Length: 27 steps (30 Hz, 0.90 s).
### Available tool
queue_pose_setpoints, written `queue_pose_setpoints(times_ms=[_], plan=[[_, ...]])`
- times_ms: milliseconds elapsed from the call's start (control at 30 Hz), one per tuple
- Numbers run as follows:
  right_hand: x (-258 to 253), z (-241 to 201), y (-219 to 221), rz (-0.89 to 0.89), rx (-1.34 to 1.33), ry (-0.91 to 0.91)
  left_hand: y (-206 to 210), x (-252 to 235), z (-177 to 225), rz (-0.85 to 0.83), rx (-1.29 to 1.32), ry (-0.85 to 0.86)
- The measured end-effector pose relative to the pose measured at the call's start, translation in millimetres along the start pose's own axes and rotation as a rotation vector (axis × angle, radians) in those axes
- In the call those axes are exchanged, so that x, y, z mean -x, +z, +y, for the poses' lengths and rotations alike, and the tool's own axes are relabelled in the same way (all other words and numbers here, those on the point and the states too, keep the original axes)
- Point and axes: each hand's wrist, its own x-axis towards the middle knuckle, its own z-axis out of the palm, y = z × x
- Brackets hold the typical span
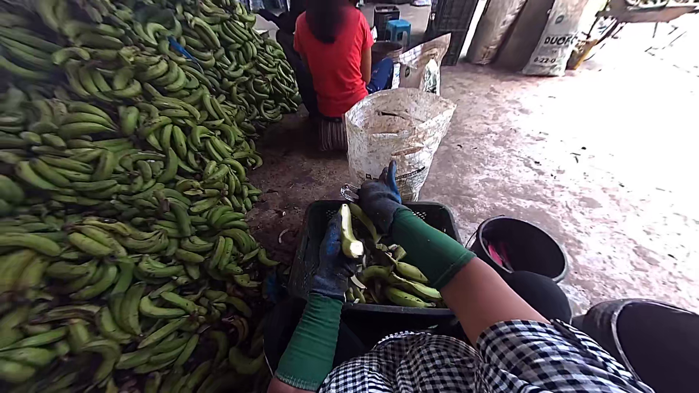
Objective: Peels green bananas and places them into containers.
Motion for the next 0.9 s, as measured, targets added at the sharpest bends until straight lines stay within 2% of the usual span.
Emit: queue_pose_setpoints(times_ms=[67,133,233,367,467,533,600,633,667,733,833,900], plan=[[7,5,-3,-0.034,0.014,-0.090,-7,-12,16,-0.029,-0.029,0.041],[23,8,-9,-0.148,-0.040,-0.223,-20,-30,28,-0.014,-0.185,0.151],[38,4,-10,-0.160,-0.185,-0.387,-13,-34,44,0.131,-0.514,0.379],[75,-10,-27,-0.181,-0.169,-0.485,-13,-46,44,0.097,-0.496,0.530],[79,-23,-24,-0.205,-0.023,-0.381,-13,-50,38,0.072,-0.478,0.542],[65,-27,-18,-0.167,-0.024,-0.294,-17,-51,31,0.097,-0.566,0.528],[42,-26,-9,-0.098,-0.025,-0.304,-31,-58,24,0.103,-0.695,0.504],[30,-25,-5,-0.053,-0.014,-0.339,-37,-58,22,0.076,-0.687,0.471],[21,-26,-5,-0.028,-0.001,-0.361,-40,-56,21,0.047,-0.572,0.407],[7,-36,-14,-0.061,-0.012,-0.298,-39,-47,24,-0.015,-0.323,0.247],[-17,-46,-33,0.005,0.004,-0.183,-44,-40,27,-0.112,-0.395,0.211],[-19,-49,-48,0.026,0.058,-0.206,-48,-42,28,-0.077,-0.423,0.254]])
